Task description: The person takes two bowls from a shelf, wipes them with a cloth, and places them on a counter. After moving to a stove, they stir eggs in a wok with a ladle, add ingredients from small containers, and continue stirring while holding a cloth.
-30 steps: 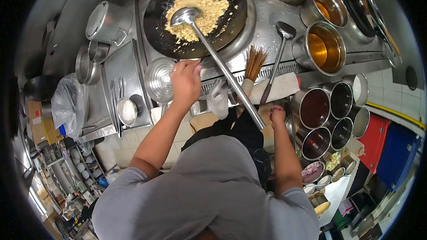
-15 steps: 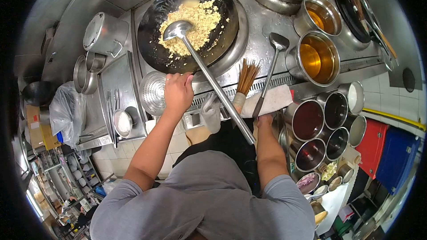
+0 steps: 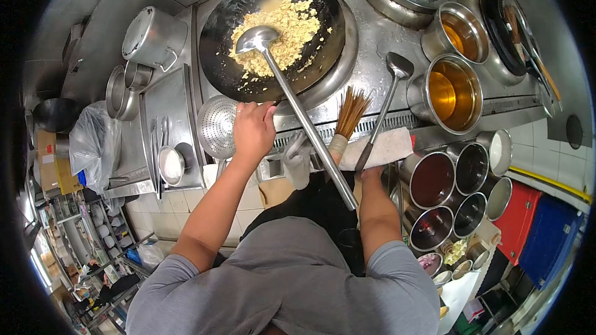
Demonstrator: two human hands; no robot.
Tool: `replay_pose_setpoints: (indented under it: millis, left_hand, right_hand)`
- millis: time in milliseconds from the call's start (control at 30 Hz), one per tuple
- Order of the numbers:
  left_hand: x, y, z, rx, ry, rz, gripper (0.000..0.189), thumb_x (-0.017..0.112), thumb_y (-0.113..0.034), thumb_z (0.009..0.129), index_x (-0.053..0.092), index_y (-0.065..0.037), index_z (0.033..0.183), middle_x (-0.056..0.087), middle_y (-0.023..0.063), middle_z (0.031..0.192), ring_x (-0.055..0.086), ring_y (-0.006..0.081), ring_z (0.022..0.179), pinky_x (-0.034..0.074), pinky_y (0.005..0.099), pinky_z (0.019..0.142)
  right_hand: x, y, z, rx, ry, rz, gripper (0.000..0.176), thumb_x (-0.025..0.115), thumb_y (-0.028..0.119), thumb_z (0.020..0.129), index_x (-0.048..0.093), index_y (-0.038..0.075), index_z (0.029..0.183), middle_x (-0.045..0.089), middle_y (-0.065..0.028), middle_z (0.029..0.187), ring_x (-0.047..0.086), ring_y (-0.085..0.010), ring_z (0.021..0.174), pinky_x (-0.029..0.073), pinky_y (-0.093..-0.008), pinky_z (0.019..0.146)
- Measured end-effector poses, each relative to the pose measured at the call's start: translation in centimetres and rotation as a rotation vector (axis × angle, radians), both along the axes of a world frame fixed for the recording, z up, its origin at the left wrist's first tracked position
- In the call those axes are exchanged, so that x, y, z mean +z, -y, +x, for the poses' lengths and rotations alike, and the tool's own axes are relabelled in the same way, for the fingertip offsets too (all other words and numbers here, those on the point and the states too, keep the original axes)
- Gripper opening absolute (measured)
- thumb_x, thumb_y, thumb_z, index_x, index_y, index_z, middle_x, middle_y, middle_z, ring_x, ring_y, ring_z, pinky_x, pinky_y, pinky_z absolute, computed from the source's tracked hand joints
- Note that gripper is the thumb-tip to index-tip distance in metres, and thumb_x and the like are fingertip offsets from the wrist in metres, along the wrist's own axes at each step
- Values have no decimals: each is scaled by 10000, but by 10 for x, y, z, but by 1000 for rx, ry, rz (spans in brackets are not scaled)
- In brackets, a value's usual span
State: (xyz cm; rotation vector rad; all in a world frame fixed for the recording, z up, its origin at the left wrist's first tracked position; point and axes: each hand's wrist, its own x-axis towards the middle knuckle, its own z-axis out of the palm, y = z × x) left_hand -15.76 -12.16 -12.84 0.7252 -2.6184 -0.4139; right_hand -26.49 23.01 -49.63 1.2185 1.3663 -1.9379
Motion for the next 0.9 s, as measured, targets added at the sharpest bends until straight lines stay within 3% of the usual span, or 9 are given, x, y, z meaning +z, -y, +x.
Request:
replay_pose_setpoints:
  millis: [333, 433, 633, 733, 833, 900]
  left_hand:
    - [1, -1, -1, 5, -7, 7, 162, 746, -166, 1004, 836, -48, 1069, 671, 173, 871, 598, 417, 885, 512, 521, 779]
    - [3, 0, 0, 4, 2, 15, 165, 746, -166, 1003, 839, -52, 1077, 674, 171, 873, 600, 415, 891, 514, 521, 778]
    - [3, 0, -1, 21, 31, 38, 173, 741, -168, 1002, 843, -58, 1090, 694, 171, 897, 612, 417, 914, 521, 523, 790]
    - [4, -1, 0, 24, 32, 49, 176, 735, -164, 1002, 843, -60, 1094, 700, 177, 903, 616, 421, 917, 522, 527, 793]
    - [5, 0, -1, 21, 27, 35, 175, 733, -161, 1001, 843, -63, 1096, 698, 179, 900, 615, 423, 915, 521, 529, 798]
    - [6, -1, -1, 26, 35, 61, 174, 732, -152, 999, 842, -59, 1095, 699, 181, 902, 613, 423, 912, 518, 530, 805]
  right_hand:
    - [-6, -2, -3, -15, 2, -12, 526, 671, 429, 1093, 612, 145, 1532, 732, -55, 1387, 736, -254, 1229, 626, -436, 1028]
    - [25, 9, -3, 43, 12, 48, 514, 703, 402, 1078, 625, 139, 1513, 734, -61, 1369, 747, -259, 1197, 637, -438, 1003]
    - [-9, -5, 7, -35, -14, 39, 506, 714, 383, 1073, 636, 117, 1496, 737, -75, 1362, 747, -266, 1198, 650, -448, 985]
    - [-61, -25, 13, -111, -74, -61, 497, 740, 400, 1054, 674, 104, 1448, 751, -85, 1334, 755, -270, 1179, 656, -455, 973]
    - [-70, -27, 10, -99, -45, -90, 441, 699, 407, 1076, 718, 100, 1391, 770, -99, 1301, 762, -277, 1163, 659, -463, 962]
    - [-42, -20, 8, 24, 77, 74, 394, 638, 374, 1111, 741, 92, 1366, 781, -103, 1280, 765, -288, 1156, 658, -464, 944]
